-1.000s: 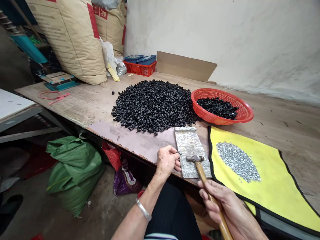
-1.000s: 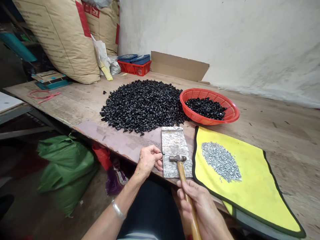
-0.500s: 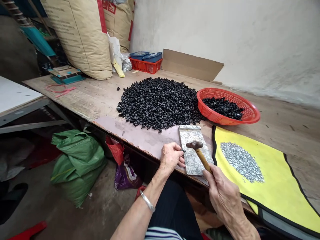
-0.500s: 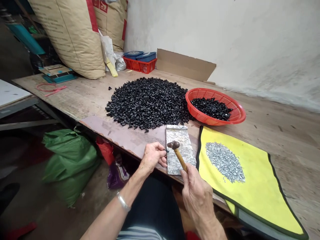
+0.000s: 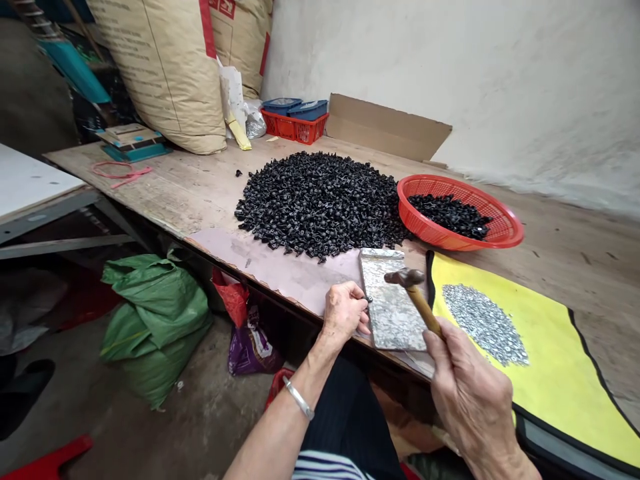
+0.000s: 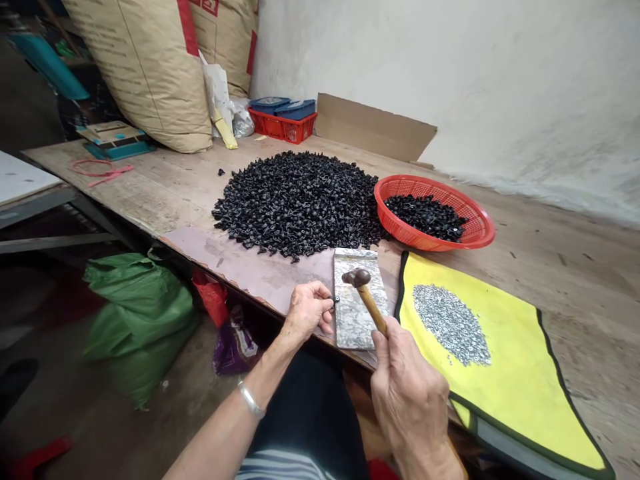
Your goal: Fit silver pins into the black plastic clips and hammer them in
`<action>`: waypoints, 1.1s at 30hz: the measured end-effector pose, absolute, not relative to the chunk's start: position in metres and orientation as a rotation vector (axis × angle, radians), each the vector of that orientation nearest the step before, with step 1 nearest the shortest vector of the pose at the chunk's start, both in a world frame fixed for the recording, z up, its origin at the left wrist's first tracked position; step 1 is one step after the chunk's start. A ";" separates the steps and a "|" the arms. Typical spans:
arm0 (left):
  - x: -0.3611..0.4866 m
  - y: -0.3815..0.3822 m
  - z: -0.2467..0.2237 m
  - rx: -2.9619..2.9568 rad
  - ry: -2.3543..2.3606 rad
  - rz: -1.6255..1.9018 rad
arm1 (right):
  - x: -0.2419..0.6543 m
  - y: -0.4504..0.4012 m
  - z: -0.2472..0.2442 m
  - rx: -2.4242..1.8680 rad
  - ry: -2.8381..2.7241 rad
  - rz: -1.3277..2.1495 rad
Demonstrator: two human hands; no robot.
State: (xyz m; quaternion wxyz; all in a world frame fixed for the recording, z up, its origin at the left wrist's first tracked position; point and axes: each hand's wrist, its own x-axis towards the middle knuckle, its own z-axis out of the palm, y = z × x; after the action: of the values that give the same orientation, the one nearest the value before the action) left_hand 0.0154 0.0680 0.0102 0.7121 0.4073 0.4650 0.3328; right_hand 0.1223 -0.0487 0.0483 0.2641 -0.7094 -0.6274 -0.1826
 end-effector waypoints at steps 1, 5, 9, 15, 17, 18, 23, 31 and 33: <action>0.016 0.068 0.010 0.904 1.034 0.739 | 0.121 -0.049 0.046 -1.942 -1.696 -0.522; 0.016 0.069 0.010 0.891 1.047 0.744 | 0.117 -0.048 0.033 -2.125 -1.866 -0.652; 0.016 0.070 0.009 0.885 1.045 0.732 | 0.121 -0.049 0.045 -2.052 -1.830 -0.798; 0.015 0.070 0.009 0.892 1.044 0.731 | 0.117 -0.048 0.044 -1.978 -1.664 -0.816; 0.016 0.070 0.008 0.891 1.046 0.740 | 0.116 -0.046 0.035 -2.071 -1.765 -0.834; 0.016 0.070 0.008 0.892 1.046 0.743 | 0.117 -0.047 0.033 -2.106 -1.820 -0.841; 0.017 0.069 0.006 0.895 1.041 0.750 | 0.119 -0.052 0.050 -2.000 -1.702 -0.890; 0.018 0.069 0.005 0.883 1.034 0.766 | 0.115 -0.050 0.032 -2.174 -1.843 -0.807; 0.018 0.069 0.005 0.885 1.030 0.773 | 0.118 -0.051 0.039 -2.123 -1.814 -0.851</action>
State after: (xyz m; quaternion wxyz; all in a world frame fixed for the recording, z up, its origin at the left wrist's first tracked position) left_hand 0.0181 0.0694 0.0048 0.7100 0.3990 0.4641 0.3484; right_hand 0.1184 -0.0512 0.0393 0.1109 -0.7228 -0.6174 -0.2898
